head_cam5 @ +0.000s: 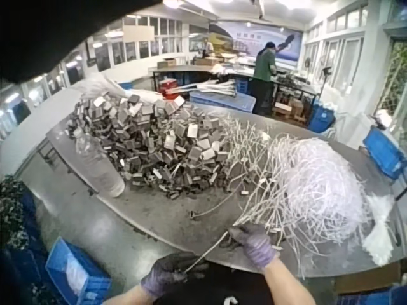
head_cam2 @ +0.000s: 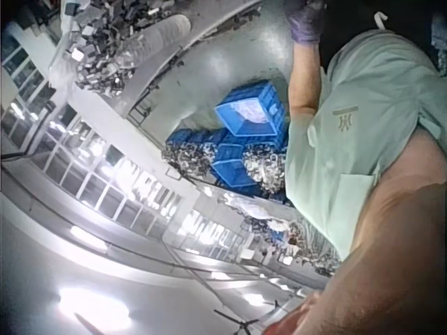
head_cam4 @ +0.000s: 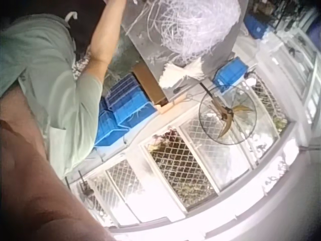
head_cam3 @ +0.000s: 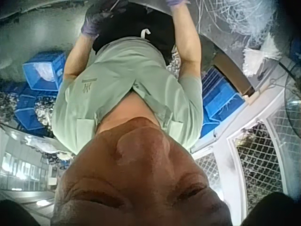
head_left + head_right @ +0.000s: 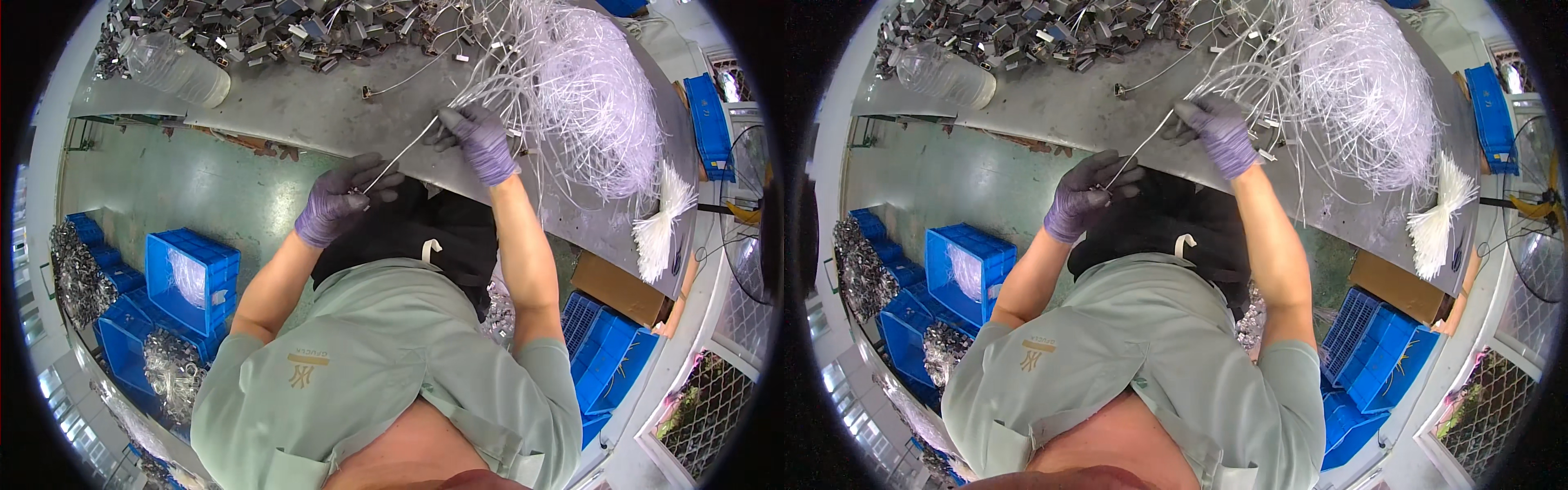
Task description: Assembling wire harnesses by threading white plastic components onto long metal rods and bundling them at a manual assembly station.
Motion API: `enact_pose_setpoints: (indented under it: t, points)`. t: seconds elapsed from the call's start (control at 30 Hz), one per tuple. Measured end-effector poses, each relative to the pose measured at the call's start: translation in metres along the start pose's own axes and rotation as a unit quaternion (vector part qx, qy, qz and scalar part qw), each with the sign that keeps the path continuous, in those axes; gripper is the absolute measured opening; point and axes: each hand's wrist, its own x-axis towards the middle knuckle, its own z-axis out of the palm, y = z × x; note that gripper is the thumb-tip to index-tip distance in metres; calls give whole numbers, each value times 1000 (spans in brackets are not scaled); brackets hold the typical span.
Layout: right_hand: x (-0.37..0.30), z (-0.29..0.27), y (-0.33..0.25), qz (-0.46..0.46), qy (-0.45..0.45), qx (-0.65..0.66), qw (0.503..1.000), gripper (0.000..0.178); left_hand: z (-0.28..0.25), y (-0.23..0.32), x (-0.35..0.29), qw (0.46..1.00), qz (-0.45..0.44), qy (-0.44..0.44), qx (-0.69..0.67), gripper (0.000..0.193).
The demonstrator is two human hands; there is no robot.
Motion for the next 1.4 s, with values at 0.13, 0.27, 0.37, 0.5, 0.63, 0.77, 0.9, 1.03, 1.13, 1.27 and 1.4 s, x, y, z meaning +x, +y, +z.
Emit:
enact_pose_setpoints:
  t: [0.13, 0.27, 0.37, 0.5, 0.63, 0.77, 0.9, 1.03, 1.13, 1.27, 1.4]
  points:
    - [3, -8, -5, -18, 21, 18, 999, 26, 0, -2, 33, 998, 19, -10, 67, 90]
    - [3, 5, 15, -8, 16, -75, 997, 28, 19, -4, 72, 994, 92, -41, 40, 83]
    - [5, 0, 12, 5, 42, -79, 996, 26, 25, -8, 97, 975, 122, -40, 184, 82]
    - [26, -50, 5, 40, 93, -111, 989, 26, 43, -5, 128, 910, 84, -10, 406, 70]
    - [35, -114, 21, 49, 228, -99, 967, 24, -5, -3, 157, 651, 216, 43, 726, 61]
    - [22, -105, 32, -46, 163, -164, 972, 31, -76, -9, 162, 453, 159, 117, 869, 45]
    - [12, -36, 43, 0, 121, -84, 989, 21, -84, 1, 148, 513, 111, 127, 841, 22]
    - [21, 12, 63, 76, 56, 17, 995, 24, -85, -2, 86, 650, 179, 195, 712, 25]
    - [87, -4, 173, -20, 88, -99, 991, 28, -60, 9, 20, 767, 53, 262, 584, 33]
    - [153, -34, 267, -176, 128, -224, 950, 25, -87, -1, -62, 810, -52, 294, 505, 37]
    - [114, 23, 164, -5, 188, 27, 982, 24, -130, -25, -163, 805, -98, 359, 462, 37]
